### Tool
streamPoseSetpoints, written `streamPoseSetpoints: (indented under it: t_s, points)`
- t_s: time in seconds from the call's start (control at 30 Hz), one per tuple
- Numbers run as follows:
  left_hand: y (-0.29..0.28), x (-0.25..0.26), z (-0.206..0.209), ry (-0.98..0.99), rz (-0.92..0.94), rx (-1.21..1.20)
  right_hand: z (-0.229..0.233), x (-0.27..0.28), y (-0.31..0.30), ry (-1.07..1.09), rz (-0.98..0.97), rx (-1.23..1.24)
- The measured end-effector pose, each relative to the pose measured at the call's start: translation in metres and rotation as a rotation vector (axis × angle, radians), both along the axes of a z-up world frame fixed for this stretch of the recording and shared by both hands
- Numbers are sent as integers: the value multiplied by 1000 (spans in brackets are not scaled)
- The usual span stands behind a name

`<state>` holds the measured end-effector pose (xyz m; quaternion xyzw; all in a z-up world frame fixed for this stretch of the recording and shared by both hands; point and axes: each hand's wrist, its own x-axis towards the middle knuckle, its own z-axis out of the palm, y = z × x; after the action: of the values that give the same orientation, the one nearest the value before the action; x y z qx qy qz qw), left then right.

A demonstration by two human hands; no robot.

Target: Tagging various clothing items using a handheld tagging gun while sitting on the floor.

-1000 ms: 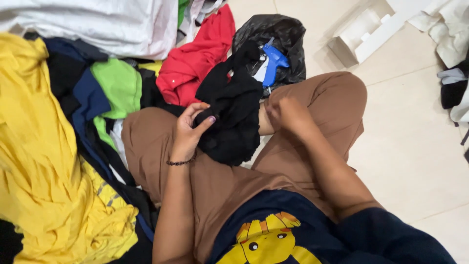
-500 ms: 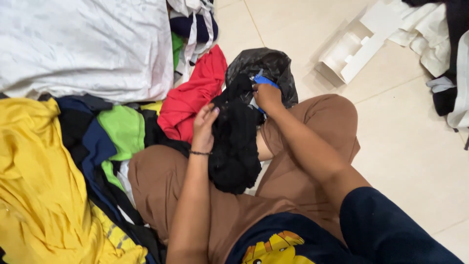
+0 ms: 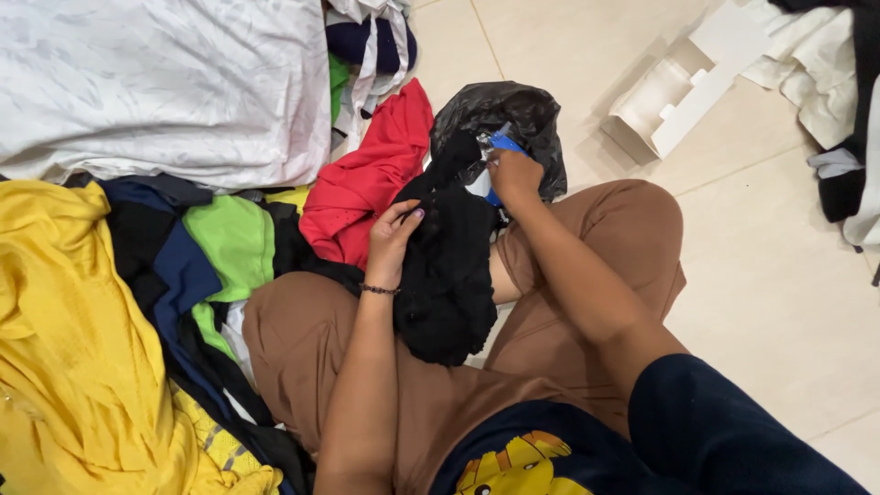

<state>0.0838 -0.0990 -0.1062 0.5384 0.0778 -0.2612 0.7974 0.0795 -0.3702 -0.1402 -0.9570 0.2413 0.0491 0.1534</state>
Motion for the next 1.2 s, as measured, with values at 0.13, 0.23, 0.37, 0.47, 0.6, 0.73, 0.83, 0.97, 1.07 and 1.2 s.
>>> streamPoseSetpoints:
  t_s: [0.13, 0.23, 0.37, 0.47, 0.6, 0.73, 0.83, 0.97, 1.07, 1.2]
  points:
    - [0, 0, -5, 0, -7, -19, 14, -4, 4, -27, -39, -6]
    - [0, 1, -2, -13, -22, -8, 41, 2, 14, -167, -17, -10]
    - [1, 2, -1, -15, -9, -10, 20, 11, 11, -210, 66, -79]
    - [1, 2, 1, -10, -5, -10, 13, 16, 17, -195, 81, -150]
    - [1, 4, -7, 7, -9, -21, 2, 26, 20, -200, 99, -245]
    - [0, 3, 0, 3, -13, -12, -10, 30, 17, -205, 99, -298]
    - [-1, 2, -1, -15, -22, -13, -22, 32, 15, -176, 70, -343]
    - [0, 2, -4, -12, -29, -13, -19, 31, 13, -218, 73, -348]
    - [0, 3, -5, -19, -31, -18, -14, 28, 12, -259, 88, -302]
    - [0, 4, -4, -33, -39, -29, 4, 25, 20, -267, 185, -186]
